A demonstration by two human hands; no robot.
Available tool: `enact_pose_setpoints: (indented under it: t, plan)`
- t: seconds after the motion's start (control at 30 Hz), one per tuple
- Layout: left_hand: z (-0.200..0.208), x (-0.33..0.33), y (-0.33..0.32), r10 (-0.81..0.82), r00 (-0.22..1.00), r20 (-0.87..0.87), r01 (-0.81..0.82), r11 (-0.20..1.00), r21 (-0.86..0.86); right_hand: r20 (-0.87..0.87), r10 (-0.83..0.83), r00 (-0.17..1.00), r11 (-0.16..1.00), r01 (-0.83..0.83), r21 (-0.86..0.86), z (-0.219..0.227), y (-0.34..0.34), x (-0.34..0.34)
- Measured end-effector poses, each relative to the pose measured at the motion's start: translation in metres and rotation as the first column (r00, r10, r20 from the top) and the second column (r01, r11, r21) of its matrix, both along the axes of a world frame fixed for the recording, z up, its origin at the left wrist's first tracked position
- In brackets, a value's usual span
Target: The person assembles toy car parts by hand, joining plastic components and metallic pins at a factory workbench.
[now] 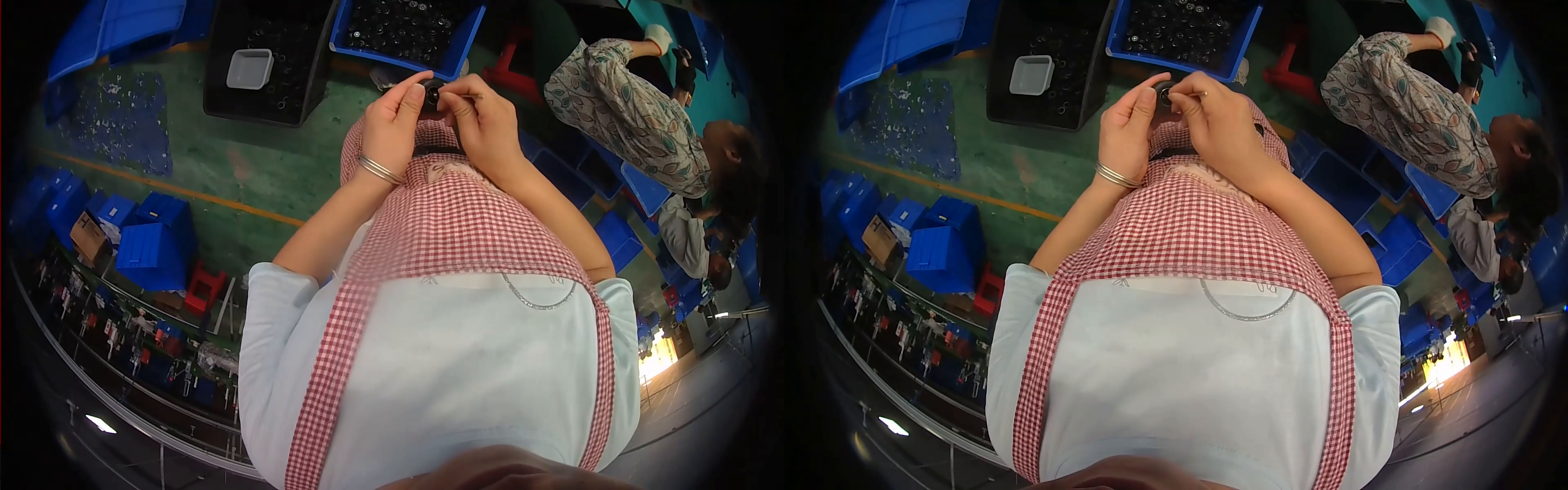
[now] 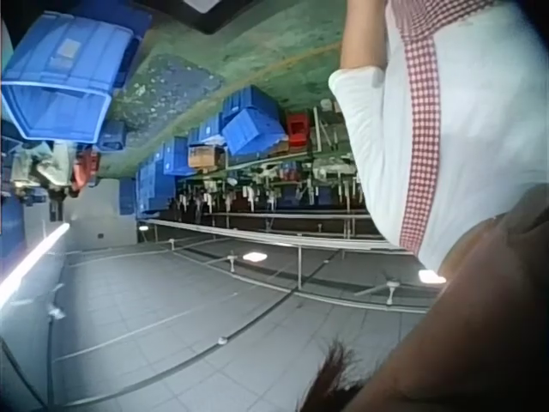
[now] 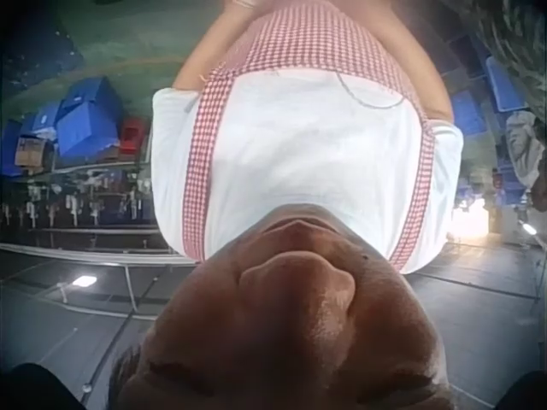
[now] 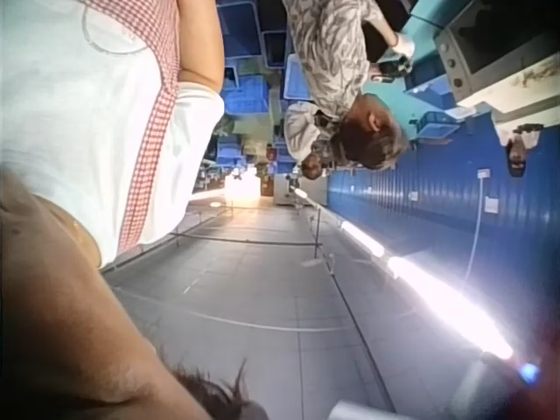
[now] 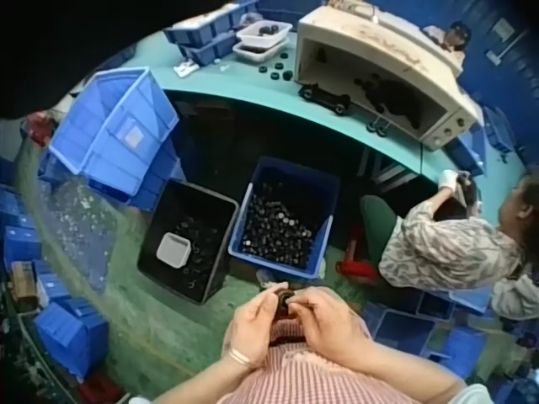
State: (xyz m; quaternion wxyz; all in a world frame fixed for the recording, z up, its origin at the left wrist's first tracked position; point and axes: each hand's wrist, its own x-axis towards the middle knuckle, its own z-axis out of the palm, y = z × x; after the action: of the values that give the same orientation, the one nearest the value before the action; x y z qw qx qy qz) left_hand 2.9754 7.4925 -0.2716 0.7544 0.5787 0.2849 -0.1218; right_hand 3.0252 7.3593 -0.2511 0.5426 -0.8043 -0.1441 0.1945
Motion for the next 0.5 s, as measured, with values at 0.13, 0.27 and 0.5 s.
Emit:
enact_pose_setpoints:
  t: [0.13,0.27,0.5]
  plan:
    - [0.011,0.004,-0.001,-0.160,0.985,-0.066,0.174,0.917,0.360,-0.176,-0.074,0.982,0.993,0.089,0.081,-0.001,0.003,0.001]
    - [0.004,0.003,-0.011,0.182,0.982,0.056,-0.173,0.975,-0.137,-0.441,-0.129,0.888,0.942,0.249,0.227,0.005,0.003,0.004]
    - [0.029,0.011,-0.006,0.078,0.928,0.364,-0.148,0.975,0.168,-0.705,0.088,0.703,0.919,0.216,0.329,-0.005,-0.023,0.017]
